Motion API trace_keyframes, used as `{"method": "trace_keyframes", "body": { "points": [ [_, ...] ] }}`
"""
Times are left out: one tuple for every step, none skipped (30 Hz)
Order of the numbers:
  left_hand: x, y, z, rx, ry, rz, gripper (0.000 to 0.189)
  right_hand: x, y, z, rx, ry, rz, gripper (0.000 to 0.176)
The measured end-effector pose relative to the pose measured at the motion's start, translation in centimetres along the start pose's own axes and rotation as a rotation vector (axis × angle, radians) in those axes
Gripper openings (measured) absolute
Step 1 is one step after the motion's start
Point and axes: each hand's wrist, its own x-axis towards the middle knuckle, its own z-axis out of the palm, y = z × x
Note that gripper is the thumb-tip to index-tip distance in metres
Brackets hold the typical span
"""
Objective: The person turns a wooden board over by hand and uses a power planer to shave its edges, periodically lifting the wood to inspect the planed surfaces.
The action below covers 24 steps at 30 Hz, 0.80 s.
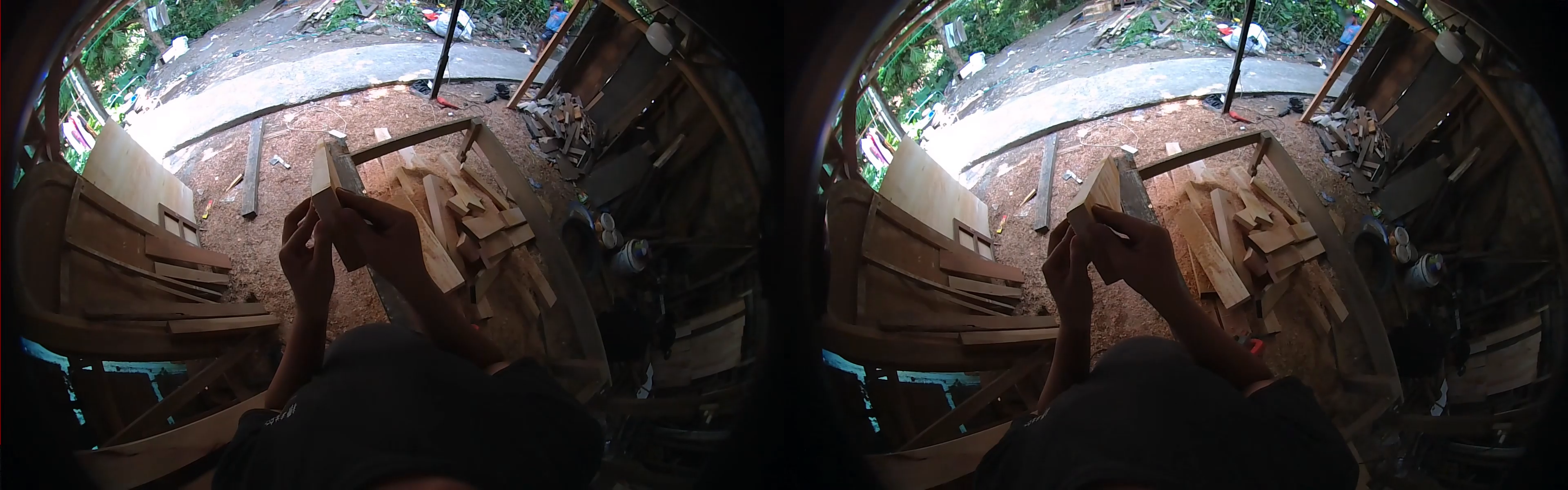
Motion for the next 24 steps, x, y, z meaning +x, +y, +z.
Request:
{"method": "trace_keyframes", "body": {
  "points": [
    [0.0, 0.2, 0.2, -0.009, -0.007, -0.001, 0.035, -0.1, 0.0, -0.1, 0.007, 0.002, -0.002, 0.04],
    [0.0, 0.2, 0.3, -0.011, -0.004, -0.002, 0.035, -0.1, 0.0, -0.3, 0.014, 0.004, -0.004, 0.04],
    [0.0, 0.3, 0.4, -0.023, -0.025, -0.017, 0.035, -0.3, 0.1, -0.5, 0.011, 0.002, -0.002, 0.04],
    [0.1, 0.3, 0.5, -0.036, -0.044, -0.03, 0.035, -0.3, 0.3, -0.6, 0.034, 0.021, -0.002, 0.04],
    [0.1, 0.5, 0.7, -0.037, -0.038, -0.03, 0.035, -0.4, 0.4, -0.7, 0.058, 0.038, -0.002, 0.041],
    [0.1, 0.6, 0.9, -0.028, -0.061, -0.025, 0.036, -0.5, 0.4, -1.0, 0.055, 0.031, 0.001, 0.041],
    [0.0, 0.7, 1.1, -0.019, -0.085, -0.021, 0.036, -0.7, 0.3, -1.4, 0.005, 0.043, 0.003, 0.04],
    [-0.1, 0.6, 1.3, -0.022, -0.078, -0.024, 0.036, -0.9, 0.2, -1.7, -0.046, 0.056, 0.006, 0.04],
    [-0.3, 0.3, 1.5, -0.028, -0.091, -0.038, 0.037, -1.0, 0.3, -2.0, -0.051, 0.051, 0.01, 0.04],
    [-0.4, 0.1, 1.7, -0.033, -0.104, -0.052, 0.038, -1.2, 0.5, -2.3, -0.045, 0.051, 0.006, 0.04],
    [-0.4, -0.1, 1.8, -0.058, -0.114, -0.079, 0.039, -1.2, 0.7, -2.6, -0.04, 0.049, 0.001, 0.04],
    [-0.4, -0.3, 2.0, -0.063, -0.108, -0.077, 0.039, -1.3, 0.8, -2.9, -0.045, 0.044, 0.0, 0.04],
    [-0.5, -0.6, 2.1, -0.032, -0.138, -0.063, 0.039, -1.6, 0.9, -3.1, -0.057, 0.044, 0.027, 0.041],
    [-0.5, -0.6, 2.1, -0.002, -0.167, -0.049, 0.039, -1.8, 1.0, -3.3, -0.068, 0.044, 0.055, 0.042],
    [-0.8, -0.2, 2.4, -0.07, -0.158, -0.12, 0.04, -2.1, 1.0, -3.4, -0.074, 0.039, 0.052, 0.042],
    [-0.9, -0.1, 2.4, -0.075, -0.154, -0.117, 0.04, -2.4, 0.9, -3.5, -0.05, 0.038, 0.087, 0.044],
    [-0.9, -0.1, 2.4, -0.027, -0.168, -0.112, 0.04, -2.6, 0.9, -3.6, -0.026, 0.038, 0.121, 0.045],
    [-1.0, -0.2, 2.5, 0.022, -0.184, -0.105, 0.041, -2.7, 1.0, -3.7, -0.031, 0.037, 0.117, 0.045],
    [-1.0, -0.2, 2.6, 0.018, -0.184, -0.103, 0.041, -2.7, 1.1, -3.8, 0.018, 0.029, 0.118, 0.046],
    [-1.2, -0.3, 2.7, -0.034, -0.189, -0.105, 0.041, -2.8, 1.2, -3.9, 0.068, 0.022, 0.122, 0.046],
    [-1.4, -0.4, 2.6, -0.085, -0.194, -0.108, 0.042, -3.0, 1.4, -4.0, 0.065, 0.024, 0.121, 0.046],
    [-1.7, -0.7, 2.5, -0.088, -0.197, -0.107, 0.042, -3.1, 1.5, -4.2, 0.058, 0.003, 0.157, 0.04],
    [-2.1, -1.0, 2.5, -0.124, -0.182, -0.103, 0.042, -3.4, 1.4, -4.5, 0.049, -0.013, 0.188, 0.038],
    [-2.4, -1.2, 2.4, -0.157, -0.163, -0.098, 0.042, -3.5, 1.1, -4.5, 0.048, -0.008, 0.182, 0.038]
  ]
}}
